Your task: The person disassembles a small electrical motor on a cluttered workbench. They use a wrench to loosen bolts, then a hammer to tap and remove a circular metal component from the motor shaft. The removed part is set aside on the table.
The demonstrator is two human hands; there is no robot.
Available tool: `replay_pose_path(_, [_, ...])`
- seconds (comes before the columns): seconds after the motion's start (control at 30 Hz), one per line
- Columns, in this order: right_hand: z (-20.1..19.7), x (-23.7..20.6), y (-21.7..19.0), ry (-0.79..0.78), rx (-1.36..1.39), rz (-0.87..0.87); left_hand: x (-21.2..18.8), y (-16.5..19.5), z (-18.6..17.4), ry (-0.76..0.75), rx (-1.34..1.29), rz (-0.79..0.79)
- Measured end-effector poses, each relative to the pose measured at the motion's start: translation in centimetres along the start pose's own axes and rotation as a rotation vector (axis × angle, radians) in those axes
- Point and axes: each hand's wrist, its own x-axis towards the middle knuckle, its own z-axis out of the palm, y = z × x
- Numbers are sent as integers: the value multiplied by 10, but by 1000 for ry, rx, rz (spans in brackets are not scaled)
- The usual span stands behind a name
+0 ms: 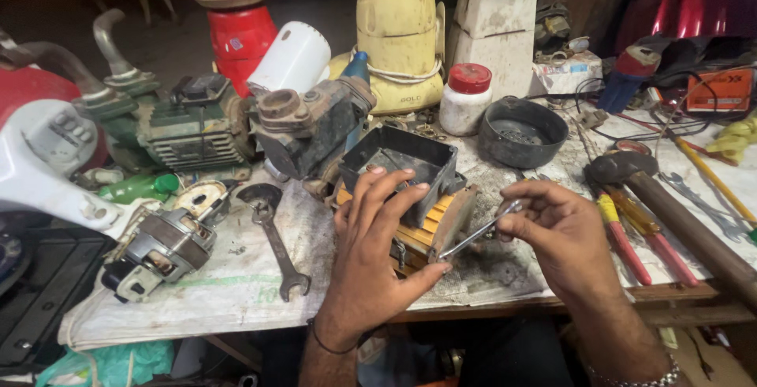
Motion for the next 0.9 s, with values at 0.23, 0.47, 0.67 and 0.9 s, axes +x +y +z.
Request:
replay_pose_path(0.23, [49, -31, -39, -73, -541, -422, 1, 0, 0, -9, -9, -5])
replay_pose_path(0.47, [69, -77, -37, -513, -827, -989, 0, 1, -4, -14, 0, 3])
replay_pose_path(0.67, [54, -85, 8, -566, -811, -966, 0, 6, -9, -31, -13, 17])
replay_pose_path(0.9, [35, -80, 15, -336, -758, -708, -3, 6, -9, -43, 17, 16])
